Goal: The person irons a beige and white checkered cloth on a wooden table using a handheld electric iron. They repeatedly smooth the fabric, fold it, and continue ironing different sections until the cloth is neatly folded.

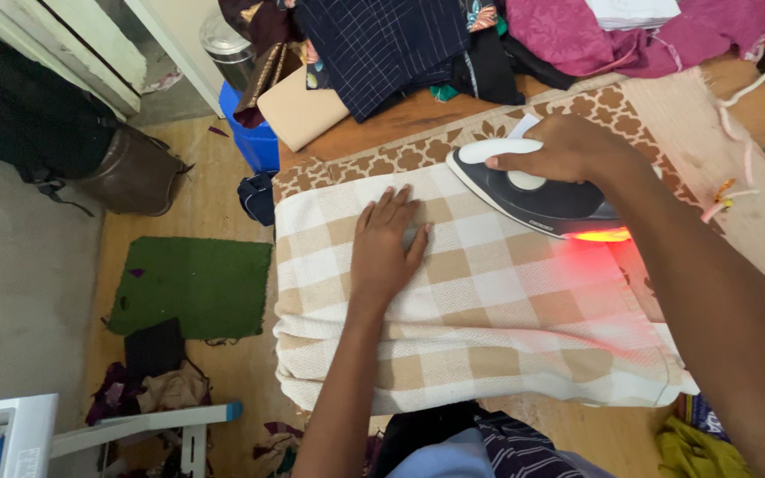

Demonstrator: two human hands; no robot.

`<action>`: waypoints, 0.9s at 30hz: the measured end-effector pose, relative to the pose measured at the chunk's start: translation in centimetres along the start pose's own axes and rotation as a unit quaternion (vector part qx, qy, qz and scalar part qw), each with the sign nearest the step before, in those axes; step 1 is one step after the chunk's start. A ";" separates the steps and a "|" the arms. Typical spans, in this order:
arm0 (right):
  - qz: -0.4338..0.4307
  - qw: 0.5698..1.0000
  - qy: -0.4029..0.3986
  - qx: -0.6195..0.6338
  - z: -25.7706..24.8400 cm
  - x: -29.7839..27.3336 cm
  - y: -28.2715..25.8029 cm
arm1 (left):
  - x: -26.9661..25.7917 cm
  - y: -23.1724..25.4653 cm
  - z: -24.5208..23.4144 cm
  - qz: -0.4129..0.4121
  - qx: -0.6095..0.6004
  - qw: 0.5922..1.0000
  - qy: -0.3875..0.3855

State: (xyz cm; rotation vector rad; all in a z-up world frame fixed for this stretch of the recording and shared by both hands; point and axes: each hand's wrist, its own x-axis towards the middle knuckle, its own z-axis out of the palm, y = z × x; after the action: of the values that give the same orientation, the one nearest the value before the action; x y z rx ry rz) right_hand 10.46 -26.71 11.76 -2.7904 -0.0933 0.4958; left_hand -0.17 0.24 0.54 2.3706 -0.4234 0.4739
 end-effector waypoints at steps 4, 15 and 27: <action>-0.010 1.000 0.022 -0.002 1.2 0.2 0.9 | 0.1 -0.2 0.1 -0.001 0.021 1.000 -0.012; -0.008 0.984 0.154 -0.086 2.8 -4.1 -0.9 | -0.5 -1.2 1.3 0.032 0.110 0.993 -0.036; 0.006 0.986 0.151 -0.068 3.9 -6.0 -2.0 | -0.4 -1.1 1.1 0.030 0.097 0.994 -0.039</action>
State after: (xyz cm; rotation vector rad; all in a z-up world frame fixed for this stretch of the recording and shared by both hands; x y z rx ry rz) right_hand 3.48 -24.39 10.84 -2.9643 -0.0448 0.0661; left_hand 0.18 0.35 -1.03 2.5761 -0.5052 0.4689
